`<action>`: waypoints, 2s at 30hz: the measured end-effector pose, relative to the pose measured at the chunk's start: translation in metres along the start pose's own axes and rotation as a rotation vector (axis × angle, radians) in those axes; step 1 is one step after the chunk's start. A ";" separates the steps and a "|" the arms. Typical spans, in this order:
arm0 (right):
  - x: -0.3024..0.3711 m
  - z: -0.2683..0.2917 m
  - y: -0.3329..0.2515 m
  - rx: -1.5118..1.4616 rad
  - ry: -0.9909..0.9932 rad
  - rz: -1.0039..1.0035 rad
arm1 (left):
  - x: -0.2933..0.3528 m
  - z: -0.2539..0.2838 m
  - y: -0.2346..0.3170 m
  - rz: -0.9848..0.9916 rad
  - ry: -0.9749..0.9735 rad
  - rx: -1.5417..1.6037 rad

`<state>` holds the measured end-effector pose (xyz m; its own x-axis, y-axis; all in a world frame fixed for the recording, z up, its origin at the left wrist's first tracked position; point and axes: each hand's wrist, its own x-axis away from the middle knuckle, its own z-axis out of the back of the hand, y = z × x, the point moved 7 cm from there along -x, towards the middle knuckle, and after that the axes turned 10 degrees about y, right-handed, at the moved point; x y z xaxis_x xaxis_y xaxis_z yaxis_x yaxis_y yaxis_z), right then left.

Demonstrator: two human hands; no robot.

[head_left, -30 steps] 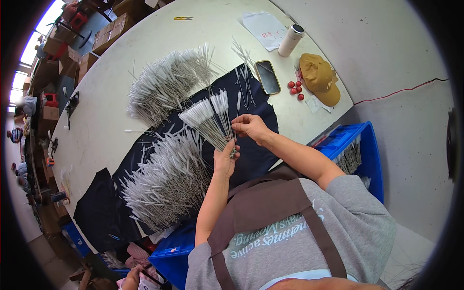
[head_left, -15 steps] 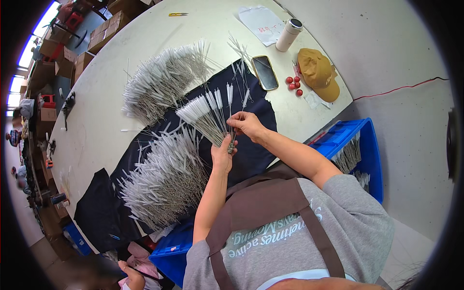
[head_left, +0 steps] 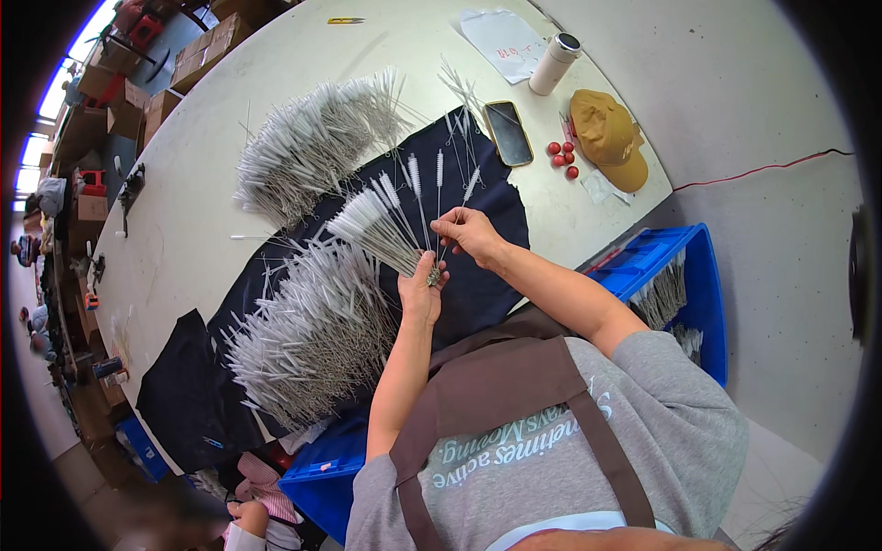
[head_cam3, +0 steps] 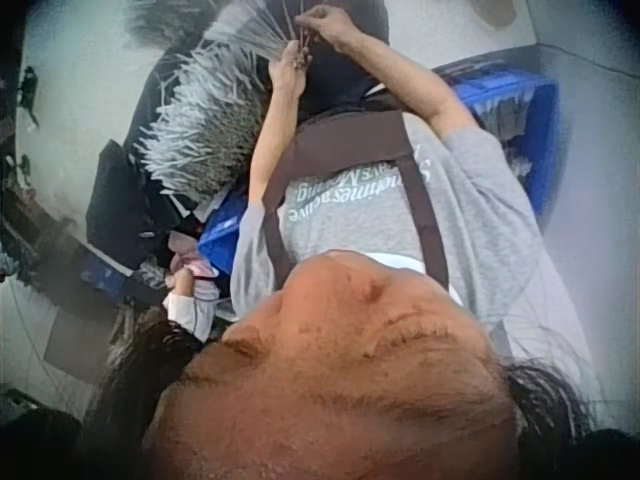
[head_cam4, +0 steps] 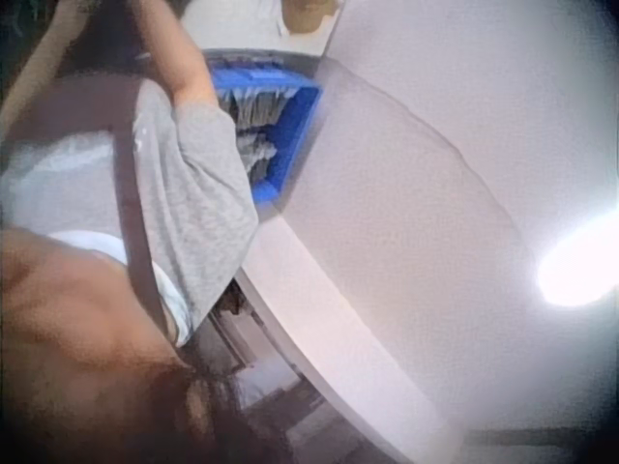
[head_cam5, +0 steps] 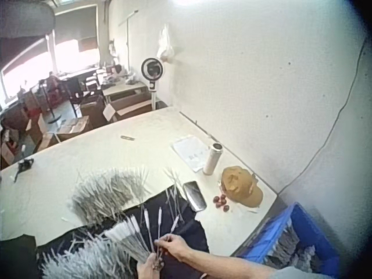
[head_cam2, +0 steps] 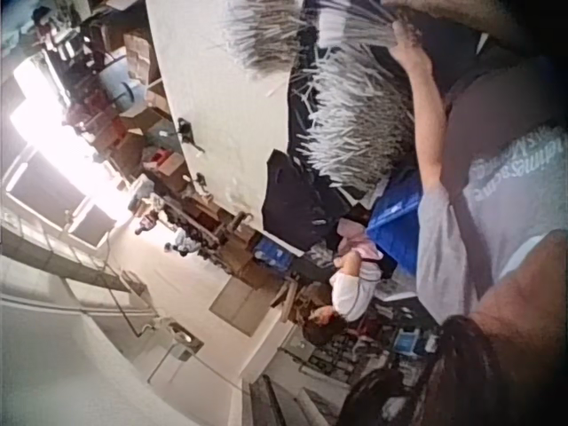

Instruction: The person sorts and bundles white plastic rods with attached fibers by hand at an industrial workbench.

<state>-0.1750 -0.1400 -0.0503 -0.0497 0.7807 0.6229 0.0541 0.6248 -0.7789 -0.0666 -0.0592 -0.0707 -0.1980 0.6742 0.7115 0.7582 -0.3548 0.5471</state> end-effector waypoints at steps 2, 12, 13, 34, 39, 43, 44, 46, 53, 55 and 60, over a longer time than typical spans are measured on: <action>0.001 0.000 0.002 0.001 -0.010 0.007 | 0.000 0.002 0.000 -0.005 -0.007 0.008; 0.011 -0.013 0.005 0.036 -0.091 0.038 | 0.011 0.011 0.003 -0.013 -0.001 -0.032; 0.012 -0.015 0.006 0.040 -0.096 0.037 | 0.011 0.013 0.004 -0.015 0.003 -0.026; 0.027 -0.026 0.007 0.051 -0.098 0.062 | 0.015 0.024 0.008 -0.022 -0.026 -0.045; 0.028 -0.027 0.008 -0.026 -0.110 0.066 | 0.013 0.026 0.012 -0.047 0.003 -0.019; 0.026 -0.028 0.009 -0.023 -0.123 0.072 | 0.015 0.025 0.011 -0.035 0.003 -0.021; 0.026 -0.028 0.008 -0.017 -0.127 0.080 | 0.015 0.025 0.012 -0.040 0.010 -0.019; 0.026 -0.029 0.008 -0.009 -0.132 0.087 | 0.015 0.026 0.013 -0.046 0.019 -0.015; 0.004 0.011 -0.007 -0.037 0.192 0.314 | 0.013 0.032 0.020 -0.056 -0.023 -0.005; 0.008 -0.008 0.022 0.374 -0.047 0.140 | 0.018 0.027 0.022 -0.031 -0.045 0.026; 0.027 -0.024 0.021 0.153 -0.084 0.013 | 0.024 0.023 0.023 -0.002 -0.076 -0.029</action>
<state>-0.1515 -0.1056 -0.0474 -0.1332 0.7815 0.6095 -0.0971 0.6017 -0.7928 -0.0395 -0.0365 -0.0511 -0.1506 0.7220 0.6753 0.7390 -0.3715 0.5620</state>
